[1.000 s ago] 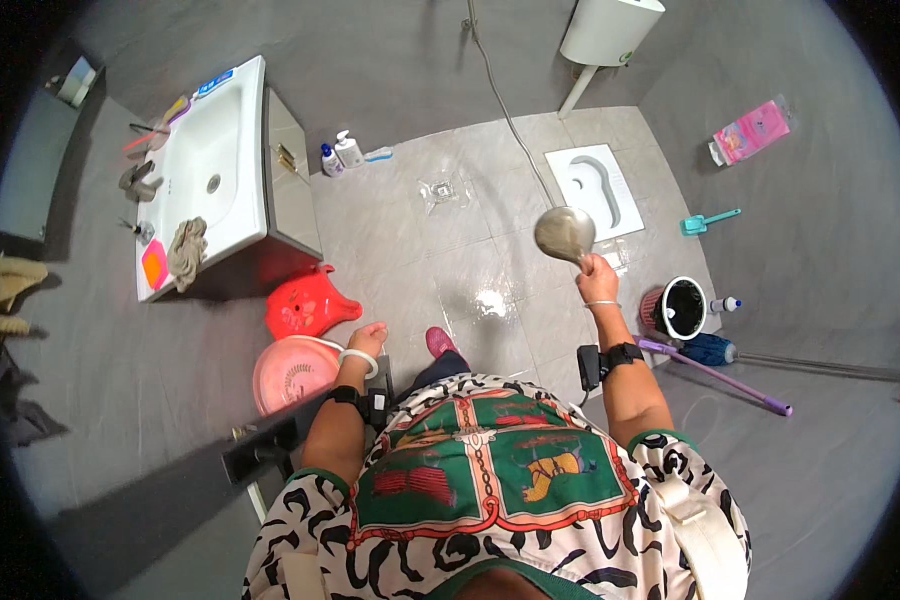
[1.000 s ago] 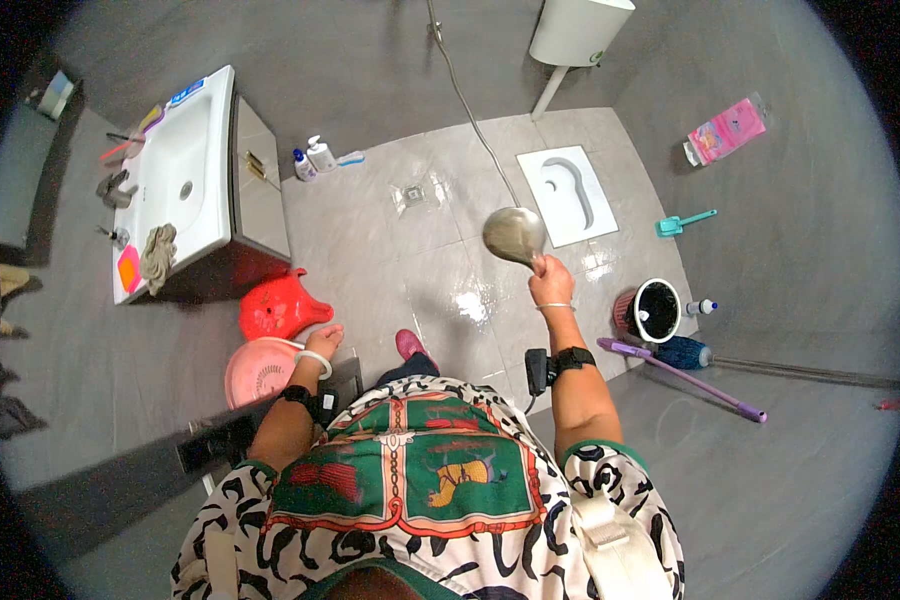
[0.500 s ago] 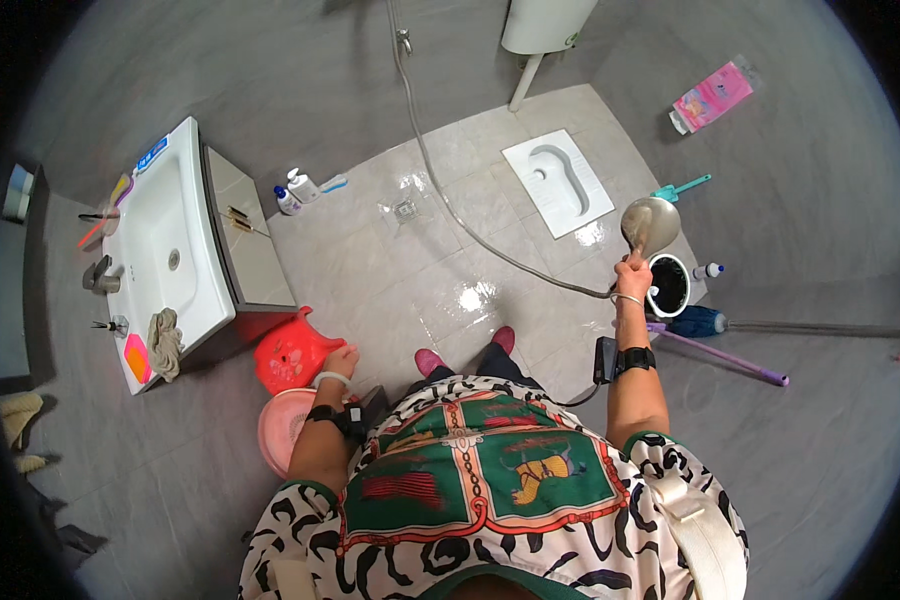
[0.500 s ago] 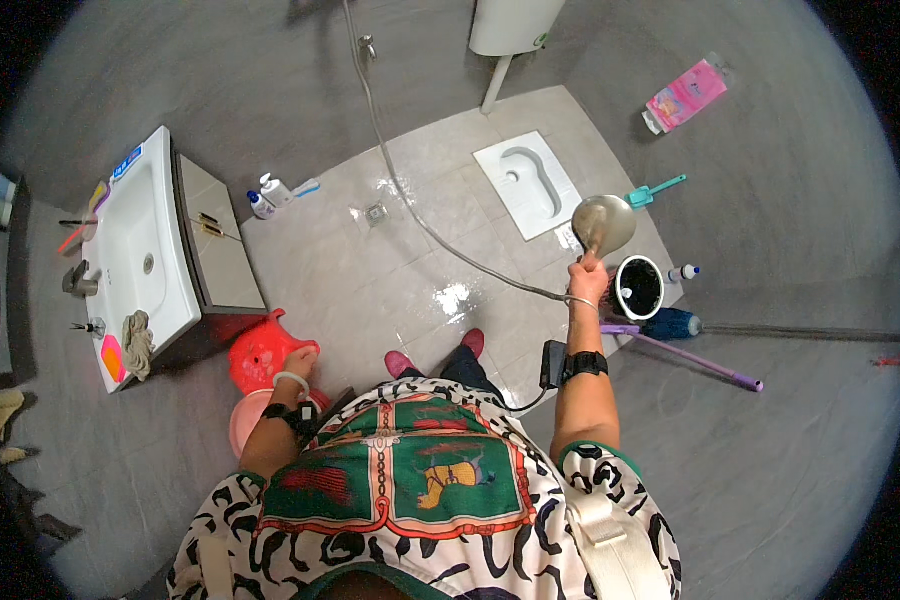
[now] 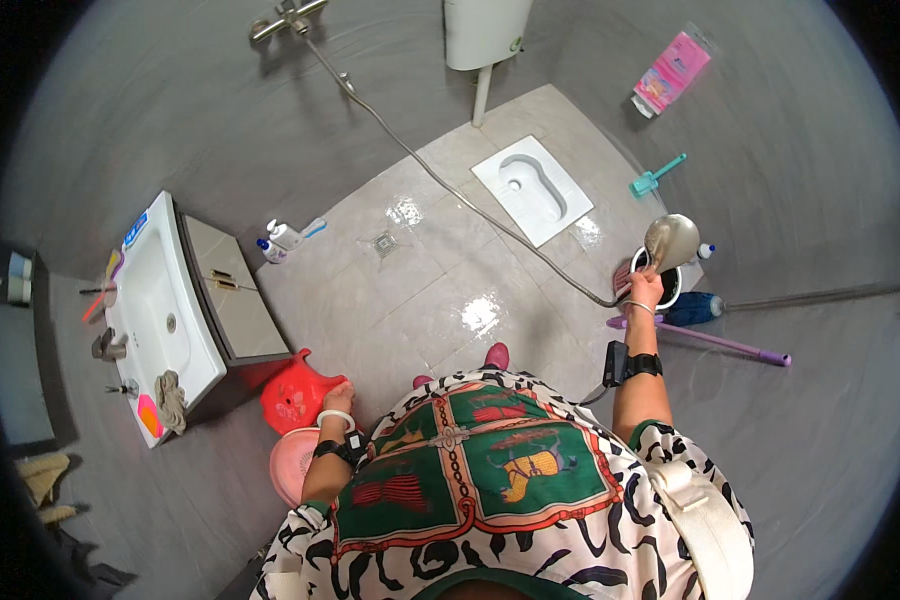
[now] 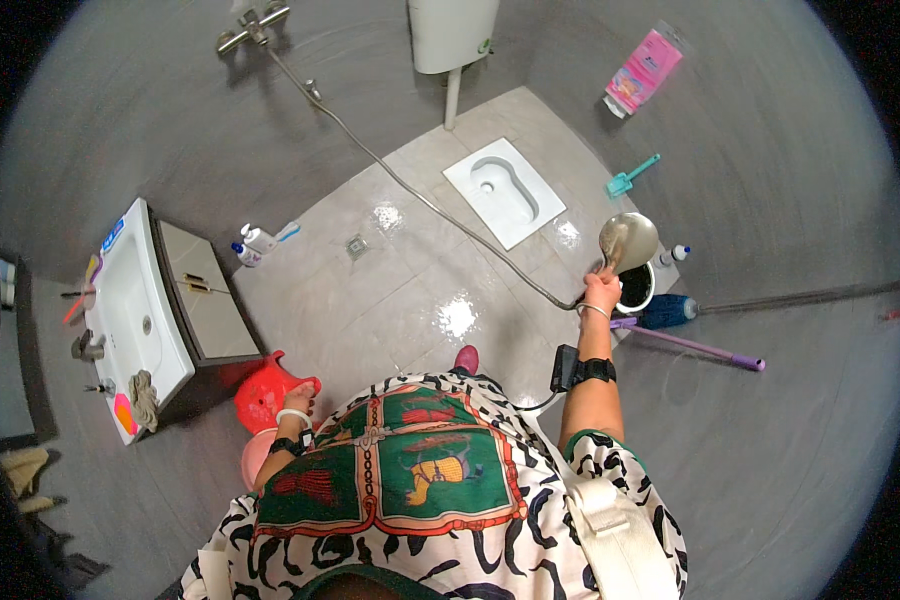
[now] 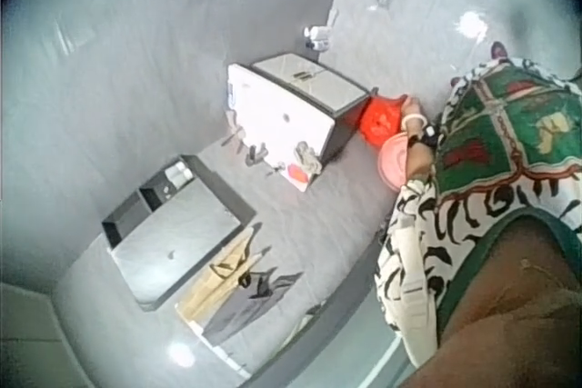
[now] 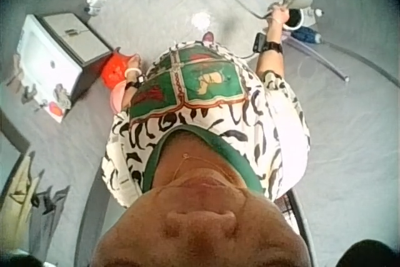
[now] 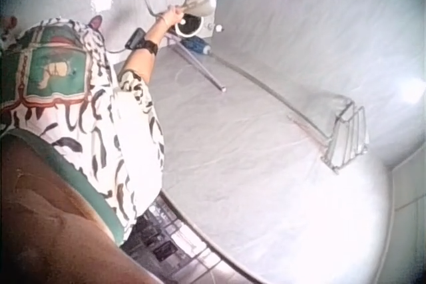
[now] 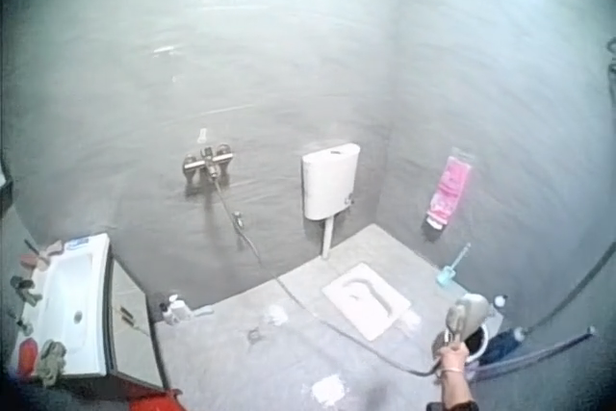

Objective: Cleaning and organizing a bathroom floor and fixtures.

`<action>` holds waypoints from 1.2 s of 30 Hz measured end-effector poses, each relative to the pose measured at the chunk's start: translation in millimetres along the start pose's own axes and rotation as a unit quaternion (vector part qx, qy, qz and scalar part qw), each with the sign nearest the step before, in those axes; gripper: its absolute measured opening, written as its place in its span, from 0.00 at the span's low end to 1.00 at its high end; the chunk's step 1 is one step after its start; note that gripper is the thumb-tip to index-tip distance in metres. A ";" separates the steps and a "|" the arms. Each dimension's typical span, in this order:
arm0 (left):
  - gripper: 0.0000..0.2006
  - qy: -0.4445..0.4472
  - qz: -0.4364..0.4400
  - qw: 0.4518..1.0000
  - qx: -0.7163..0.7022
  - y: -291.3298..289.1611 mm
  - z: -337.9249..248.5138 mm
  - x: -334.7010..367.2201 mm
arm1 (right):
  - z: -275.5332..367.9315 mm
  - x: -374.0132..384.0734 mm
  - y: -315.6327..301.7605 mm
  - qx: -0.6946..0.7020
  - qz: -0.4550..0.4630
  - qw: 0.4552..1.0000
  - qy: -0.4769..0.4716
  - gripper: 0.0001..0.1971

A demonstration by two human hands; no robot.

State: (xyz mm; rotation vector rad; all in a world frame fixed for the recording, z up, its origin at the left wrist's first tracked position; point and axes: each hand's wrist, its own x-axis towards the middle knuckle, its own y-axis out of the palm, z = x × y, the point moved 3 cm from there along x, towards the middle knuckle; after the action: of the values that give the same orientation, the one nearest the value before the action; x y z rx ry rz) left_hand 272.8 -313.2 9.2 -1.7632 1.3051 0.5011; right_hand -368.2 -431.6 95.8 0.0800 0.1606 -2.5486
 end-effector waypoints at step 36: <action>0.12 0.059 0.079 0.990 0.103 46.5 -75.8 22.6 | 45.3 2.6 -162.2 0.146 -0.286 0.947 0.002 0.11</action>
State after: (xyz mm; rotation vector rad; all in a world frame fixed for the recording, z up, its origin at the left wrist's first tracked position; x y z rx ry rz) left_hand 226.1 -391.9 15.5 -1.5458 1.5316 0.3385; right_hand -461.5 -305.1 156.3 0.1737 -0.2299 -3.1355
